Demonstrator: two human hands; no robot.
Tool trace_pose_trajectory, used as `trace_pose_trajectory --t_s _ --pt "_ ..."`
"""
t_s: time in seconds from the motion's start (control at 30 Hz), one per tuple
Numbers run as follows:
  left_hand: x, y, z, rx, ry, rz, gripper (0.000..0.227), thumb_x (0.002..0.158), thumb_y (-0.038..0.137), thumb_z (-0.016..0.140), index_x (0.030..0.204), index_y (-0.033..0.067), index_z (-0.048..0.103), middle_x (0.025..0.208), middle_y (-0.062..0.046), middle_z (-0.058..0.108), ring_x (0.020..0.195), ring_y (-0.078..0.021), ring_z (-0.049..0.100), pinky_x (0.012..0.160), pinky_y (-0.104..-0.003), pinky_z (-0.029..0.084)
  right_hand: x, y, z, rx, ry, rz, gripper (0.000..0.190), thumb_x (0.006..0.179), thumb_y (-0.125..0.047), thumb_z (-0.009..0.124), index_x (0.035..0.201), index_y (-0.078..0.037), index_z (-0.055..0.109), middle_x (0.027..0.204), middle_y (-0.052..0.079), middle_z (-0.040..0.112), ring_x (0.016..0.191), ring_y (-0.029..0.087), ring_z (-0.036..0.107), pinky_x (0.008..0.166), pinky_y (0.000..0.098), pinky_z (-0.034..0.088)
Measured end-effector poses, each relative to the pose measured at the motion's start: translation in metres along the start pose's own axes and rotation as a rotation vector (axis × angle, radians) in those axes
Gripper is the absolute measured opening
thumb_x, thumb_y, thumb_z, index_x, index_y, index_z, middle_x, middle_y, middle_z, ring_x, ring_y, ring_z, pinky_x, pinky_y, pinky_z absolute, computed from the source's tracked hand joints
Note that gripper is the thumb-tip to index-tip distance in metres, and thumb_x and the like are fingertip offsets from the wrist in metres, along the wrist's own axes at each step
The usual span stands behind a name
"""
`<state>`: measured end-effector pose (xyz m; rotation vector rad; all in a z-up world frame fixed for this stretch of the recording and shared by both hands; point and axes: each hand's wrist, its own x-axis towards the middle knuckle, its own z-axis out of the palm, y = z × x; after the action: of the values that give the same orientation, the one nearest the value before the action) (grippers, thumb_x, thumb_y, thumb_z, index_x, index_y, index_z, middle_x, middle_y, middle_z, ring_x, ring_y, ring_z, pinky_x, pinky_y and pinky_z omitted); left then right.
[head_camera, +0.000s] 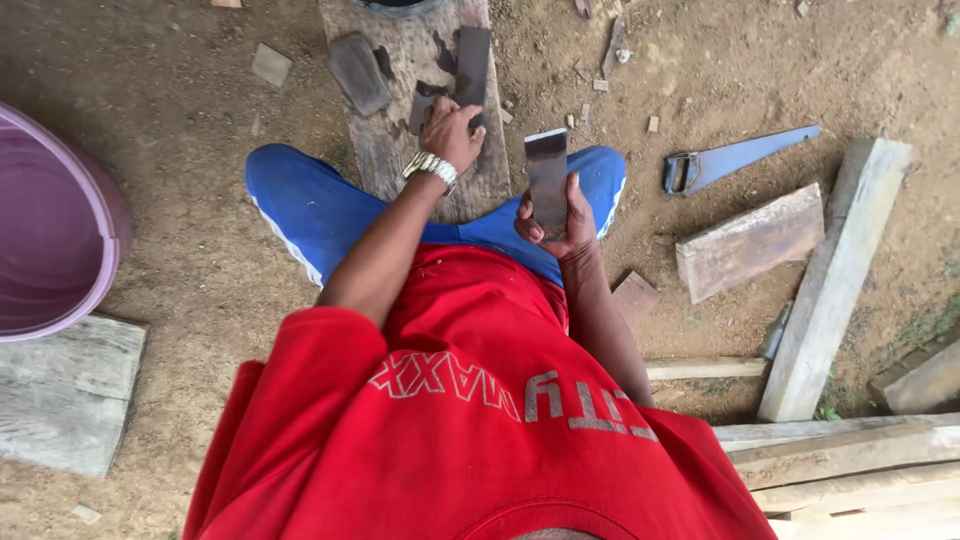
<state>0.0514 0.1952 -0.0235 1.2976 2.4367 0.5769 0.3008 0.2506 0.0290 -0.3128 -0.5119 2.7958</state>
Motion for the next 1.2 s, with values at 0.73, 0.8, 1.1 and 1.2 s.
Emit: trace_pose_trajectory --t_s 0.73,0.8,1.1,1.2 --pt "-0.085 0.059 -0.167 -0.898 0.085 0.337 0.021 0.094 0.010 0.082 0.113 0.0112 0.075 0.125 -0.003 0.064 0.108 -0.0116 0.063 0.083 -0.026 0.053 0.037 0.013 0.027 -0.075 -0.138 0.090 0.068 0.099 -0.048 0.071 0.148 -0.004 0.052 0.123 0.027 0.070 0.102 0.042 0.071 0.087 0.0512 0.058" --pt "-0.087 0.060 -0.170 -0.885 0.069 0.358 0.023 0.093 0.007 0.079 0.115 0.0115 0.074 0.127 -0.004 0.063 0.107 -0.0116 0.063 0.085 -0.027 0.053 0.037 0.012 0.026 -0.072 -0.166 0.093 0.071 0.100 -0.047 0.071 0.148 0.001 0.052 0.123 0.028 0.070 0.103 0.041 0.072 0.089 0.0500 0.059" --pt "-0.094 0.059 -0.174 -0.914 0.009 0.379 0.026 0.096 0.006 0.072 0.122 0.0121 0.074 0.131 -0.006 0.062 0.113 -0.0134 0.063 0.089 -0.028 0.054 0.036 0.015 0.030 -0.075 -0.140 0.089 0.066 0.100 -0.043 0.070 0.144 0.003 0.052 0.125 0.029 0.068 0.106 0.039 0.072 0.085 0.0488 0.060" --pt "-0.095 0.057 -0.170 -0.948 -0.020 0.382 0.028 0.097 0.008 0.071 0.125 0.0125 0.074 0.130 -0.005 0.064 0.110 -0.0125 0.064 0.089 -0.028 0.055 0.036 0.014 0.025 -0.064 -0.188 0.114 0.062 0.103 -0.042 0.069 0.144 0.002 0.052 0.119 0.032 0.070 0.100 0.040 0.073 0.086 0.0476 0.060"
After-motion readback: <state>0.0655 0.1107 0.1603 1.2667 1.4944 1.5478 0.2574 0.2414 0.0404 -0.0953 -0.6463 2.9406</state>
